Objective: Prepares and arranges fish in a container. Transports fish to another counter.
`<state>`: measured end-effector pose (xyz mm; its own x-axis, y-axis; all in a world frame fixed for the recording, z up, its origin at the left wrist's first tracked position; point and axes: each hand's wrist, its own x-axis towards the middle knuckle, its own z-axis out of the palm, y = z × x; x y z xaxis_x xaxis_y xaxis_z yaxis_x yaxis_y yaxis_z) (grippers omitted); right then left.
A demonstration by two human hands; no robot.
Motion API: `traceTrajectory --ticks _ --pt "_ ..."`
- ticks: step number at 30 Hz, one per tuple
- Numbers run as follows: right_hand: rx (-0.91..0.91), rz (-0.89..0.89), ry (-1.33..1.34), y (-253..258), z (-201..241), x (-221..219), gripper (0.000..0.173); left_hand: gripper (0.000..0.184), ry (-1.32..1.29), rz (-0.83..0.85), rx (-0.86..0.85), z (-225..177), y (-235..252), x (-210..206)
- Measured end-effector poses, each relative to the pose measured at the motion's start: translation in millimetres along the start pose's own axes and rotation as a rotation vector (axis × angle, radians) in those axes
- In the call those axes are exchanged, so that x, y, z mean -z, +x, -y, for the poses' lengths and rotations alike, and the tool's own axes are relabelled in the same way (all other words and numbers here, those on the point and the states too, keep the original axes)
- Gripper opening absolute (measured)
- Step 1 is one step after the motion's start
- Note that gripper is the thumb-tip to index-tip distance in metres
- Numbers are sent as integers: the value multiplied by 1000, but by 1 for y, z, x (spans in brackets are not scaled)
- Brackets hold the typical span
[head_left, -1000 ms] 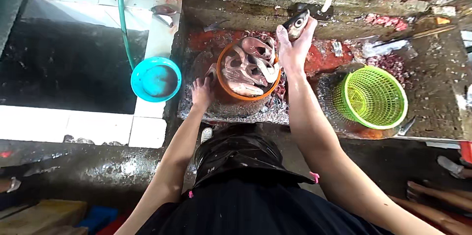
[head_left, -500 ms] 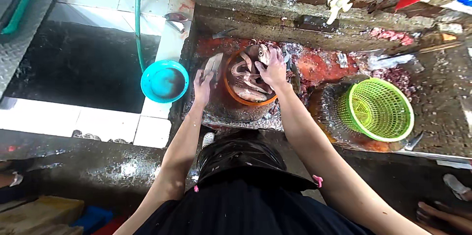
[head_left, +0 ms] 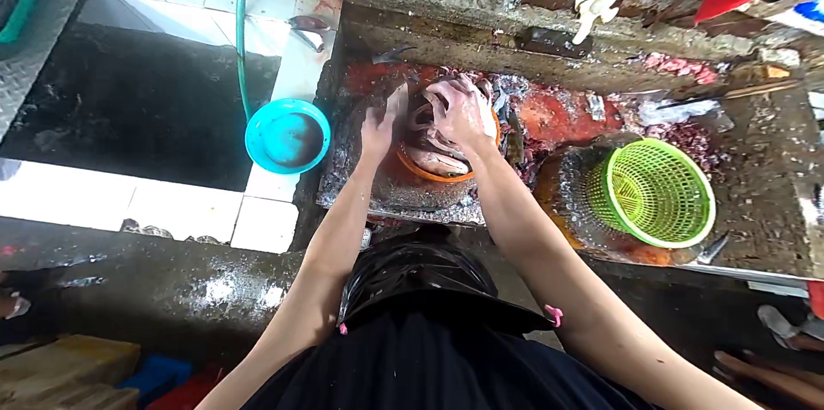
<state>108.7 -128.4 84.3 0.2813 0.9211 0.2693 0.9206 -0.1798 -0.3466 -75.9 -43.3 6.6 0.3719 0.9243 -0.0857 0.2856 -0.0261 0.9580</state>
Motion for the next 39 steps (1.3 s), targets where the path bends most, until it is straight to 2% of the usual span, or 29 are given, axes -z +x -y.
traceTrajectory --ticks 2,5,7,10,14,16,19,24,30,32,34,37,39 --pt "4 -18 10 -1 -2 0 30 64 -260 64 91 8 10 -6" --pt "54 -46 22 2 -4 2 28 66 -261 201 43 7 18 -16" --pt "76 126 -37 7 -2 6 36 61 -182 229 3 3 18 -17" --pt "99 482 -244 26 9 2 49 50 -202 168 28 3 18 -16" --pt "212 655 -366 47 14 -22 73 49 -487 117 76 7 9 -19" --pt "249 685 -415 51 12 -29 76 47 -568 64 81 9 7 -23" --pt "318 684 -390 50 7 -31 68 50 -365 23 32 7 4 -25" --pt "428 633 -333 39 -3 -25 60 53 55 49 27 -17 1 -25" --pt "520 639 -304 28 -11 -16 66 46 255 178 3 -31 10 -24" --pt "589 535 -204 21 -20 -5 62 48 285 259 17 -37 15 -22" --pt "646 244 -43 10 -34 8 54 52 332 302 6 -43 20 -23" --pt "548 -142 195 -12 -52 33 39 51 390 280 69 -51 25 -31" --pt "401 -346 286 -27 -75 40 35 48 398 279 65 -49 27 -32"
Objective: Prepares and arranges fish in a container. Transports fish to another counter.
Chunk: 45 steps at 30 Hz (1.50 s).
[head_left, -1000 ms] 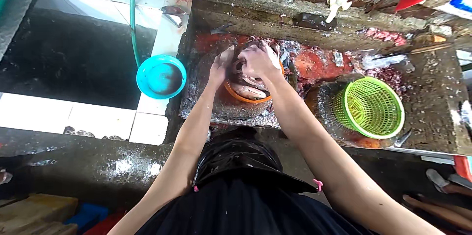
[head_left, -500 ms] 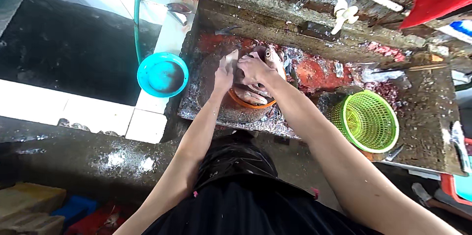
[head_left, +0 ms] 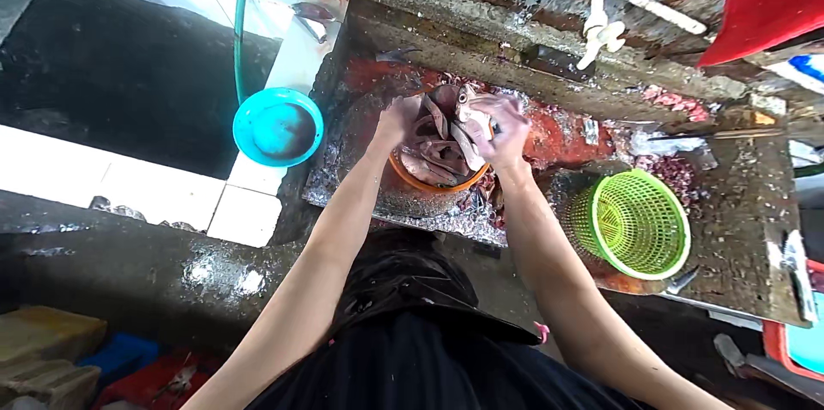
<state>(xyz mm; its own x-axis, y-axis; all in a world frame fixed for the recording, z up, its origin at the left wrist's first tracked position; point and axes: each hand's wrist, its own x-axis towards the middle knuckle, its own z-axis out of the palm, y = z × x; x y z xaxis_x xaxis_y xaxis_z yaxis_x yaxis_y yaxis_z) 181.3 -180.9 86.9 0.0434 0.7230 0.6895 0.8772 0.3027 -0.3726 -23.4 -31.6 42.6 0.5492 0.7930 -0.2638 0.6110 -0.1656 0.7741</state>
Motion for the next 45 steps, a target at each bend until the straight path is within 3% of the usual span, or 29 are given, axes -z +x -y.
traceTrajectory --ticks 3,7,10,14,17,19,26,30,35,40,45 --pt "-277 -175 -36 -32 -21 14 36 51 -113 -23 -41 7 -7 -6" --pt "-805 -91 61 -56 -30 -1 50 52 -113 -116 -16 7 -13 -17" --pt "-1015 -56 192 -62 -30 -16 58 51 -37 -110 -17 12 3 -21" --pt "-1081 -126 318 -61 -31 -28 58 52 -142 -29 19 8 14 -10" --pt "-1136 -229 414 -61 -37 -20 63 67 -659 -7 131 19 12 7" --pt "-1182 -263 424 -63 -45 -15 62 74 -859 -46 135 37 22 17" --pt "-1337 -190 350 -63 -61 -24 63 72 -792 41 16 41 23 -16" --pt "-1374 -209 284 -65 -66 -34 61 77 -773 -50 198 52 27 -23" --pt "-1460 -149 217 -63 -63 -35 65 58 -854 -49 192 56 25 -31" --pt "-1487 -177 151 -66 -31 -18 70 54 -1012 71 128 46 -4 -22" --pt "-1480 -315 246 -106 50 18 62 51 -1113 244 49 37 -69 -2"
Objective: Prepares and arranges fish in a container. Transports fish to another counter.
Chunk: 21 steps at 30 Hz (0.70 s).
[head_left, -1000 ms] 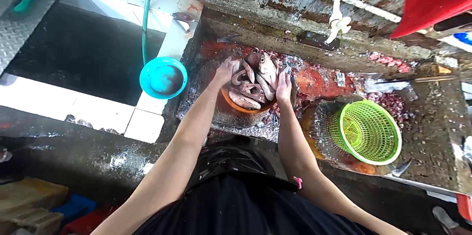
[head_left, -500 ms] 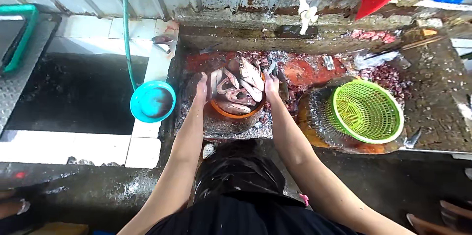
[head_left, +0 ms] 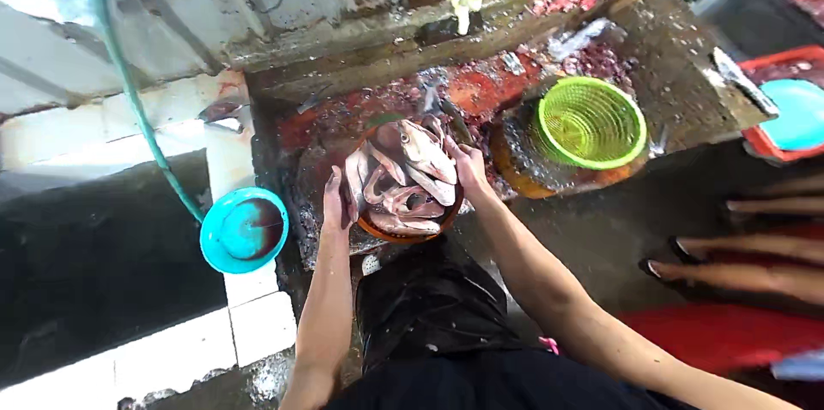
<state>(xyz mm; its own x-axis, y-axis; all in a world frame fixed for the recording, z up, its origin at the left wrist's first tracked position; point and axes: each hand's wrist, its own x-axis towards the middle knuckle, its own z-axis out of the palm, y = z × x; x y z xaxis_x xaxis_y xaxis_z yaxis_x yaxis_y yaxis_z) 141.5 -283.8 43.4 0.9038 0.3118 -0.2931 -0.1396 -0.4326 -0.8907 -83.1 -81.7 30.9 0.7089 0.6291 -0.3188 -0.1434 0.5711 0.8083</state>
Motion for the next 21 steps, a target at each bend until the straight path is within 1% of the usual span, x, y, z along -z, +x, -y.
traceTrajectory --ticks 2,4,5,8,11,14,17,21 --pt "-35 -13 69 -51 -14 20 63 47 14 53 29 0 -23 0" --pt "-96 -59 87 -99 -27 37 65 42 34 67 83 3 -43 -4" --pt "-129 -88 96 -117 -34 44 66 40 36 80 114 6 -53 -7" --pt "-194 -170 120 -160 -60 58 62 37 83 142 183 18 -73 -9" --pt "-211 -259 125 -188 -87 72 60 33 219 255 221 37 -80 -10" --pt "-192 -362 163 -208 -114 91 53 31 293 361 231 54 -86 -26" --pt "-156 -429 239 -223 -130 119 46 25 323 420 263 72 -92 -59" --pt "-139 -503 276 -232 -156 176 44 21 310 484 294 103 -107 -122"
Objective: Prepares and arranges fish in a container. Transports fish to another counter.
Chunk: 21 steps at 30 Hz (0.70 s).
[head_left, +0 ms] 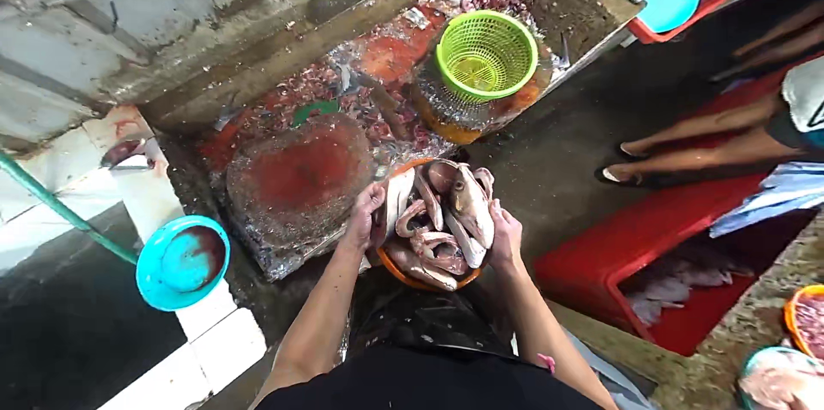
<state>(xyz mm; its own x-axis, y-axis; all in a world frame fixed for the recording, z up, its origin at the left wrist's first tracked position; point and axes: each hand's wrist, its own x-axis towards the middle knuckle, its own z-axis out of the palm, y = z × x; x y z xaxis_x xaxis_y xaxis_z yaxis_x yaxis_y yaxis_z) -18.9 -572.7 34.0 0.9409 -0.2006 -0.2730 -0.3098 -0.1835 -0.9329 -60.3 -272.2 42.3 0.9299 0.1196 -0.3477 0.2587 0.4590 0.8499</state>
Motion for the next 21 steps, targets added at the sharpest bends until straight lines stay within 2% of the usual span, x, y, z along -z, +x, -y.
traceTrajectory --ticks 4,7,11,14,17,21 --pt "-8 -91 3 20 -11 72 39 35 53 103 -63 24 19 -74" --pt "-86 -196 -7 40 -11 135 38 29 42 159 -84 32 32 -158" --pt "-194 -291 -5 62 -21 217 42 25 9 386 -100 79 72 -218" --pt "-211 -400 1 72 -29 269 46 30 -28 523 -43 96 90 -277" --pt "-224 -525 57 72 -39 308 47 27 -41 517 34 106 99 -337" --pt "-249 -707 156 79 -47 341 50 30 -38 651 130 139 147 -386"
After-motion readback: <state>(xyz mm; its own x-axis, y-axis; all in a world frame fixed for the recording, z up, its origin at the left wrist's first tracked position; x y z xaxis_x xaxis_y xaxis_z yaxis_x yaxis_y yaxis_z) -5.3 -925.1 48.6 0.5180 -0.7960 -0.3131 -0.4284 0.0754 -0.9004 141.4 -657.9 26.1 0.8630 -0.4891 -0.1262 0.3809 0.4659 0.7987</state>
